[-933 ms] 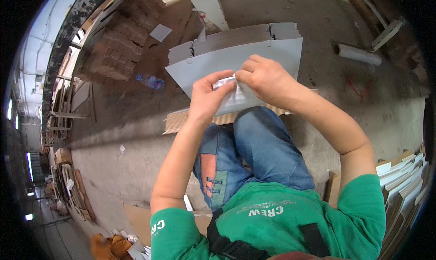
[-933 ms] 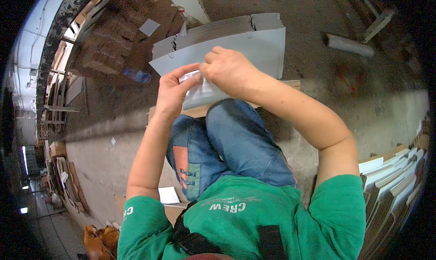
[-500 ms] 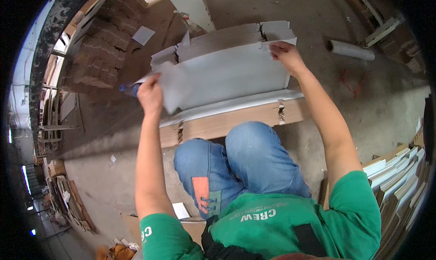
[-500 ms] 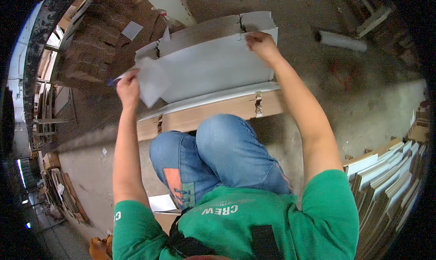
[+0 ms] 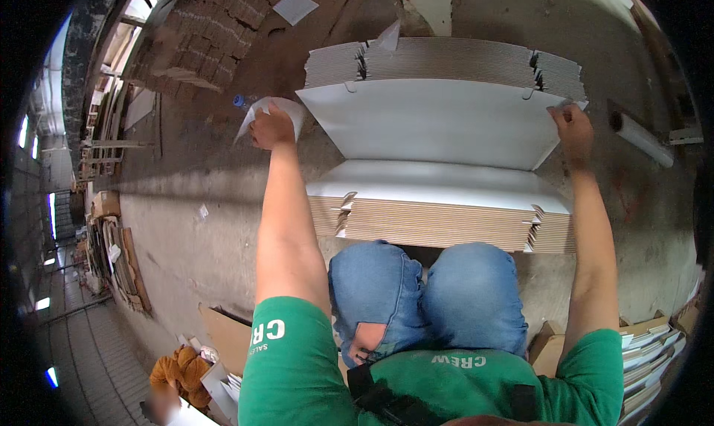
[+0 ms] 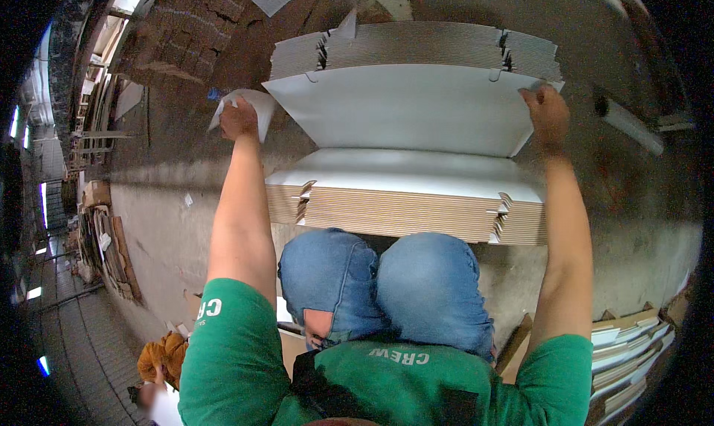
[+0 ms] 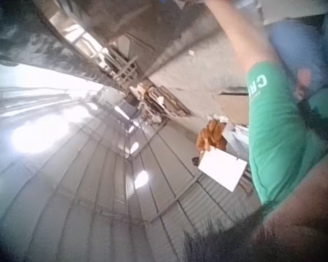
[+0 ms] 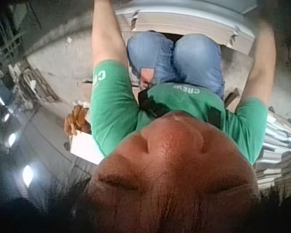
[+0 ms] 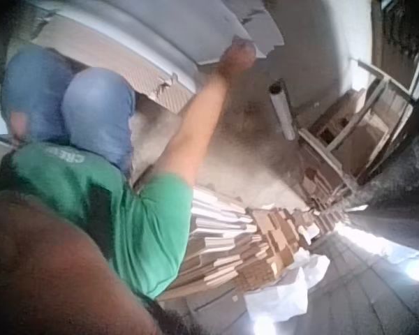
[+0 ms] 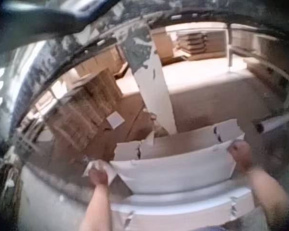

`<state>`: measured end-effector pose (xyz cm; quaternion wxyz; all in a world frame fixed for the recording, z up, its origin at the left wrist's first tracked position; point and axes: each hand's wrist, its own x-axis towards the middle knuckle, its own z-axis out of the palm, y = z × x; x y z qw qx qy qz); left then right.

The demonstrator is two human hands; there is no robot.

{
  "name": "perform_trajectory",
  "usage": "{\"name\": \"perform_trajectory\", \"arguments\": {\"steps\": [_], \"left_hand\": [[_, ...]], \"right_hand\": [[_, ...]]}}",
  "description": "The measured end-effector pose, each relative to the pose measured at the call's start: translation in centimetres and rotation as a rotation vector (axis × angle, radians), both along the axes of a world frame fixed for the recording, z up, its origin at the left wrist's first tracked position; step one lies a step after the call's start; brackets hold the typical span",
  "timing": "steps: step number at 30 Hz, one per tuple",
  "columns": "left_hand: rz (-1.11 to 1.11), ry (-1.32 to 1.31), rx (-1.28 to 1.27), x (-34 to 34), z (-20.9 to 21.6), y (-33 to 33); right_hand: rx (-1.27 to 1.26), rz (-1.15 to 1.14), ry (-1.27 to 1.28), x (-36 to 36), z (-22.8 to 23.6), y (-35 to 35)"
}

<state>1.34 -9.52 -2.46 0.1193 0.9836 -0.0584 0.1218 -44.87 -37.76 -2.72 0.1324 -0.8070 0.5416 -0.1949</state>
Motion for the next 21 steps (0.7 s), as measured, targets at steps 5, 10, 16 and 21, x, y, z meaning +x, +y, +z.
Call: {"name": "perform_trajectory", "arguments": {"steps": [5,10,16,21], "left_hand": [[-0.365,0.245,-0.218,2.7,-4.1,-1.1],[-0.513,0.251,-0.233,7.1,-8.8,0.6],[-0.387,0.791,-0.848,5.2,-5.7,0.2],[-0.557,0.737,-0.487,7.1,-1.6,2.7]], "right_hand": [[0.4,-0.044,-0.643,-2.5,0.0,-1.0],[0.682,-0.115,-1.047,-2.7,3.0,0.8],[0.584,-0.115,-1.109,-5.2,4.6,-1.2],[0.453,0.048,-0.885,-3.4,4.5,-1.5]]}}
